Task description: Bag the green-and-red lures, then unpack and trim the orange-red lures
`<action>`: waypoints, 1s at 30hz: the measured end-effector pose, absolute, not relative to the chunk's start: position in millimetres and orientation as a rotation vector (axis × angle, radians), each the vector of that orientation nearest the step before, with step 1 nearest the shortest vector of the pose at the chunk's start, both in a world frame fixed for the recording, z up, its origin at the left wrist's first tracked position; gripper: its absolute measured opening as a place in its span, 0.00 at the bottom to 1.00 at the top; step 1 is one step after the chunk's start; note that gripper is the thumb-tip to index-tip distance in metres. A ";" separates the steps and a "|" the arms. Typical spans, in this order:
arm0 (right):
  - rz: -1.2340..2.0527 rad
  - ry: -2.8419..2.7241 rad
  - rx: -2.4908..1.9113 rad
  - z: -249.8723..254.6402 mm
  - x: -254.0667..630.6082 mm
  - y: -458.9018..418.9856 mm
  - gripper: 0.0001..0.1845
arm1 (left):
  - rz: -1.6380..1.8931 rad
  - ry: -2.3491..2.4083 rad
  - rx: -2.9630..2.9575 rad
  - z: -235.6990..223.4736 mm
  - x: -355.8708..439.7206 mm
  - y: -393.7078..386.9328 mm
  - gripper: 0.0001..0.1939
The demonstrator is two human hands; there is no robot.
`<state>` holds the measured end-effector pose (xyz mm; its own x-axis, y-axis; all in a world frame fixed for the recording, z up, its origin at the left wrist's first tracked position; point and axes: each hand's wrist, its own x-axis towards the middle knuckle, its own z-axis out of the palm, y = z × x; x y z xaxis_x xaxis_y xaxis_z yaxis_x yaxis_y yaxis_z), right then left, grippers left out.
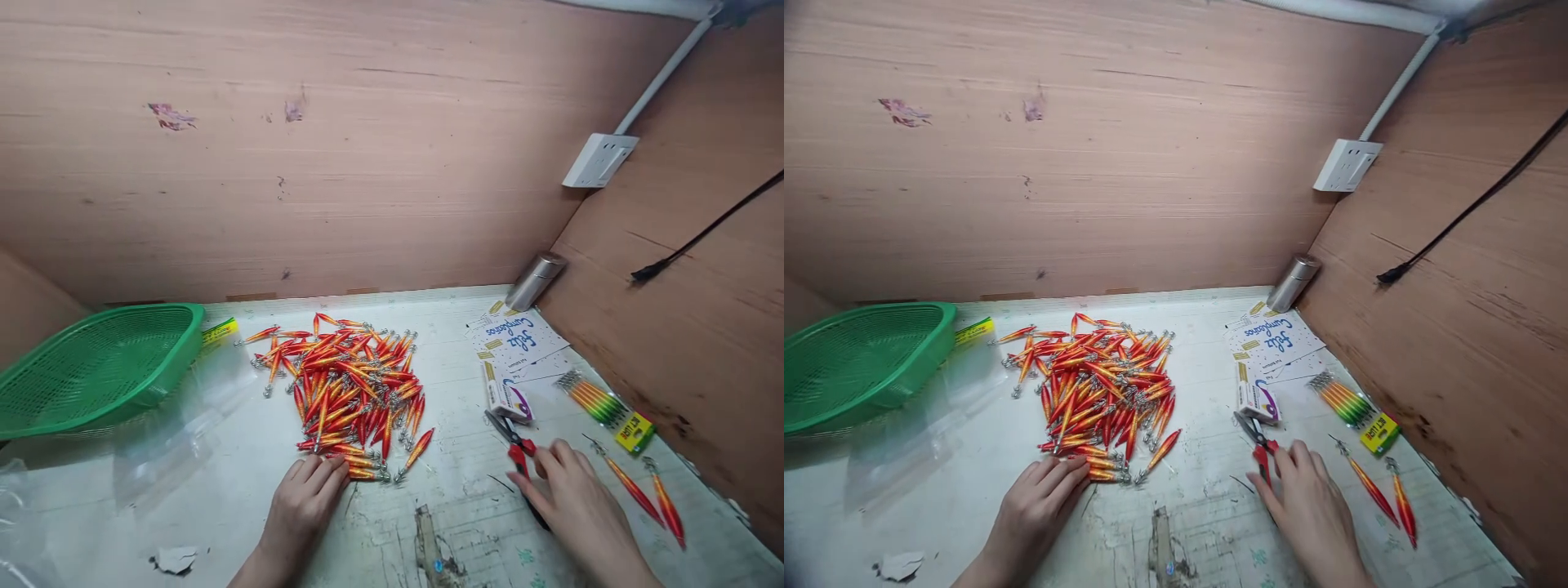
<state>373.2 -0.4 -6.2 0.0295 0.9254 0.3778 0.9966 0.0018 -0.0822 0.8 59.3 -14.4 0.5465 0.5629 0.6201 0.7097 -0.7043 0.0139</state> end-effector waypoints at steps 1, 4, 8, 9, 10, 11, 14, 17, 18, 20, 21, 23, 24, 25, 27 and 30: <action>-0.391 -1.971 -1.988 -14.2 371.0 -4.9 0.20 | -0.876 -1.104 -2.532 -14.0 2.4 59.6 0.14; -0.496 -1.969 -1.939 -32.3 369.3 -14.4 0.14 | -0.821 -1.164 -2.491 -15.3 6.8 63.1 0.15; -0.385 -2.055 -1.787 -30.0 371.8 -24.9 0.09 | -0.781 -1.204 -2.448 -19.3 10.5 74.4 0.17; -0.359 -2.105 -1.715 -26.0 371.9 -27.7 0.07 | -0.770 -1.216 -2.440 -20.2 10.9 77.3 0.17; -0.346 -2.163 -1.632 -21.8 370.9 -30.0 0.06 | -0.760 -1.227 -2.434 -21.1 11.2 80.0 0.17; -0.340 -2.230 -1.545 -18.0 368.5 -31.4 0.05 | -0.750 -1.237 -2.428 -22.0 11.4 82.4 0.16; -0.343 -2.409 -1.345 -13.7 350.7 -25.4 0.06 | -0.728 -1.261 -2.415 -24.1 11.9 88.5 0.15; -0.342 -2.451 -1.335 -19.3 322.5 -0.7 0.09 | -0.701 -1.281 -2.412 -26.2 11.1 96.9 0.13; -0.347 -2.446 -1.346 -21.8 313.6 11.0 0.10 | -0.689 -1.293 -2.408 -27.0 10.3 100.9 0.13; -0.349 -2.455 -1.354 -26.0 299.7 36.6 0.11 | -0.660 -1.328 -2.395 -28.6 8.4 110.8 0.12; -0.351 -2.462 -1.358 -27.5 295.0 49.6 0.11 | -0.644 -1.350 -2.386 -29.4 7.5 116.4 0.11; -0.360 -2.462 -1.369 -29.4 289.6 74.1 0.10 | -0.611 -1.394 -2.368 -31.2 6.2 128.3 0.10; -0.363 -2.460 -1.374 -29.9 288.3 85.0 0.09 | -0.595 -1.415 -2.360 -32.2 6.2 134.4 0.10; -0.366 -2.460 -1.381 -30.3 287.4 95.1 0.09 | -0.579 -1.436 -2.352 -33.2 6.5 140.5 0.10; -0.368 -2.460 -1.395 -30.8 286.2 112.7 0.08 | -0.553 -1.475 -2.342 -35.5 8.2 152.5 0.10; -0.354 -2.466 -1.417 -30.1 283.5 135.2 0.07 | -0.526 -1.524 -2.345 -38.9 11.3 171.3 0.08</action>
